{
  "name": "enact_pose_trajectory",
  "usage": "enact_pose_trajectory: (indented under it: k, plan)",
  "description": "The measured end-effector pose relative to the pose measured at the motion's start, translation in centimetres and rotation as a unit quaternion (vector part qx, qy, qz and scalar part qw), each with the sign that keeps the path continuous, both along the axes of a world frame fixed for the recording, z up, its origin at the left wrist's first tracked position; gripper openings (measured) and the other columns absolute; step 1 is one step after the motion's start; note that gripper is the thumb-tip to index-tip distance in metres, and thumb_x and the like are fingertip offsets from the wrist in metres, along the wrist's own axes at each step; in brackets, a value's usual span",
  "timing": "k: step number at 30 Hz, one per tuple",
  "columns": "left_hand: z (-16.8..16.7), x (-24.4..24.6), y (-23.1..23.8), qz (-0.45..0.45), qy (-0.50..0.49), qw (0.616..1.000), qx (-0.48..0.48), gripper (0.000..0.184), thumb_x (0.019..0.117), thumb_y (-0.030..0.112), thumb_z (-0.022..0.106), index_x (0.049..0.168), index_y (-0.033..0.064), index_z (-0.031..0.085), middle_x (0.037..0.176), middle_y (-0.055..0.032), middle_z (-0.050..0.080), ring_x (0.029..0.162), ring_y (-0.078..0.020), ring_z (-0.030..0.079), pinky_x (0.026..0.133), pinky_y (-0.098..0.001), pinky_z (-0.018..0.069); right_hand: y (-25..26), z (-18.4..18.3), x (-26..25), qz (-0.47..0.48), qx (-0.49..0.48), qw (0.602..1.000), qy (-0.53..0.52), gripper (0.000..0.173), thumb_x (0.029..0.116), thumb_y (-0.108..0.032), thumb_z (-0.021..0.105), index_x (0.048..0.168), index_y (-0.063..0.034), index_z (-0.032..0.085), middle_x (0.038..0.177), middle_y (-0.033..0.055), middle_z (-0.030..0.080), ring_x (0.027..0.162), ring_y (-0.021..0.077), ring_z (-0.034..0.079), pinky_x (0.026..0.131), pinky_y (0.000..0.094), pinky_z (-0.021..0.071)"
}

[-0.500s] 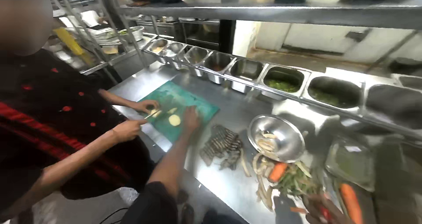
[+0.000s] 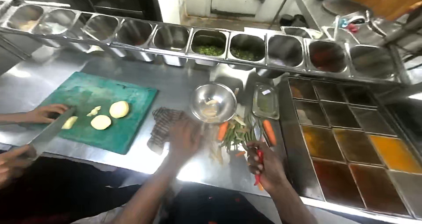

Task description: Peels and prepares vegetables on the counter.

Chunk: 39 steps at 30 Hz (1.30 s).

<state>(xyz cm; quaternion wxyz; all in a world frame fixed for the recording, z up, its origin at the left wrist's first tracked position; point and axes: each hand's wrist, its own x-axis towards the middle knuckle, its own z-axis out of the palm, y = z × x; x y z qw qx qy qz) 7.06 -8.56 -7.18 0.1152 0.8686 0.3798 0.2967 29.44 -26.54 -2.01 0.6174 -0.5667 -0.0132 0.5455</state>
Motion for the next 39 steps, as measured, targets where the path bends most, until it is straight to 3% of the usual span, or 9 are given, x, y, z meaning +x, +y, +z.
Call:
enact_pose_trajectory:
  k: [2,6,12,17,26,30,34,37,39]
  plan:
    - [-1.0,2.7,-2.3,0.036,-0.007,0.993,-0.112,0.056,0.089,0.039,0.07,0.136,0.0097,0.062,0.131,-0.0131,0.065,0.119,-0.0333,0.063,0.098,-0.058,0.0498,-0.5,0.0,0.3,-0.013,-0.007,0.999,-0.049,0.039,0.1125,-0.032,0.033,0.105,-0.0061,0.062,0.059,-0.0027,0.044,0.04,0.0047,0.037,0.035,0.0197,0.0359]
    - [-1.3,5.6,-4.4,0.092,-0.115,0.965,-0.216,0.043,0.0929,0.021,0.074,0.131,0.0084,0.057,0.1,-0.0082,0.07,0.082,-0.0229,0.07,0.074,-0.0474,0.0612,-3.2,-0.2,1.9,-0.021,-0.032,0.993,-0.108,0.03,0.1112,-0.028,0.041,0.106,-0.007,0.062,0.061,-0.0011,0.044,0.041,0.0063,0.038,0.037,0.0209,0.0382]
    - [-1.8,7.7,-6.8,-0.114,-0.147,0.982,-0.016,0.016,0.0934,0.013,0.065,0.105,0.0089,0.076,0.108,-0.0069,0.072,0.096,-0.0174,0.071,0.083,-0.0359,0.0624,-6.7,-0.3,3.6,-0.111,-0.026,0.983,-0.147,0.024,0.1095,-0.021,0.045,0.102,-0.0061,0.063,0.06,-0.0004,0.044,0.041,0.0063,0.038,0.036,0.0203,0.038]
    - [1.2,10.7,-6.6,-0.129,0.04,0.974,-0.184,0.047,0.094,0.049,0.069,0.128,0.0156,0.071,0.148,-0.0083,0.056,0.135,-0.0272,0.054,0.109,-0.0501,0.0481,-8.0,-0.4,3.6,-0.082,0.013,0.982,-0.168,0.021,0.108,-0.018,0.045,0.104,-0.0065,0.062,0.062,-0.0013,0.046,0.043,0.0059,0.041,0.038,0.0198,0.0394]
    - [4.0,10.8,-5.2,0.076,0.29,0.922,-0.245,0.053,0.093,0.037,0.065,0.141,0.0172,0.057,0.112,-0.0126,0.073,0.106,-0.0348,0.069,0.089,-0.057,0.0549,-8.5,-1.6,3.0,0.008,0.01,0.971,-0.239,0.017,0.1001,-0.022,0.058,0.106,-0.0068,0.062,0.071,0.0008,0.055,0.049,0.0089,0.049,0.042,0.0225,0.0424]
    - [6.0,7.4,-5.8,0.086,0.132,0.902,-0.402,0.047,0.0921,0.03,0.072,0.135,0.0134,0.061,0.103,-0.0058,0.076,0.094,-0.0239,0.073,0.087,-0.0495,0.0585,-8.0,-1.8,2.9,0.043,0.029,0.962,-0.269,0.026,0.0979,-0.027,0.061,0.114,-0.007,0.061,0.075,0.0013,0.057,0.051,0.011,0.051,0.044,0.0269,0.0468]
    - [4.9,4.5,-6.6,-0.022,-0.217,0.751,-0.623,0.051,0.0898,0.003,0.061,0.139,0.0049,0.05,0.108,-0.0152,0.068,0.088,-0.0236,0.069,0.075,-0.0386,0.0594,-6.5,-1.1,2.0,0.115,0.019,0.955,-0.272,0.031,0.101,-0.024,0.053,0.126,-0.0071,0.06,0.088,0.0049,0.063,0.065,0.0157,0.062,0.057,0.0316,0.0554]
    - [4.9,5.1,-6.7,-0.118,-0.281,0.686,-0.661,0.066,0.0859,0.008,0.055,0.15,0.0154,0.04,0.113,-0.0136,0.064,0.089,-0.0213,0.067,0.076,-0.0356,0.0587,-5.4,-0.4,1.2,0.208,0.03,0.902,-0.377,0.04,0.1039,-0.038,0.049,0.133,-0.0134,0.062,0.094,0.0027,0.067,0.072,0.0143,0.064,0.065,0.0343,0.0569]
    - [5.7,6.3,-6.7,-0.118,-0.262,0.709,-0.644,0.052,0.0913,0.018,0.055,0.143,0.0124,0.049,0.104,-0.0089,0.063,0.076,-0.0146,0.063,0.066,-0.0287,0.0546,-4.4,0.1,1.2,0.209,0.049,0.867,-0.45,0.042,0.106,-0.042,0.043,0.126,-0.0123,0.065,0.087,0.0015,0.065,0.066,0.0136,0.061,0.06,0.0355,0.0547]
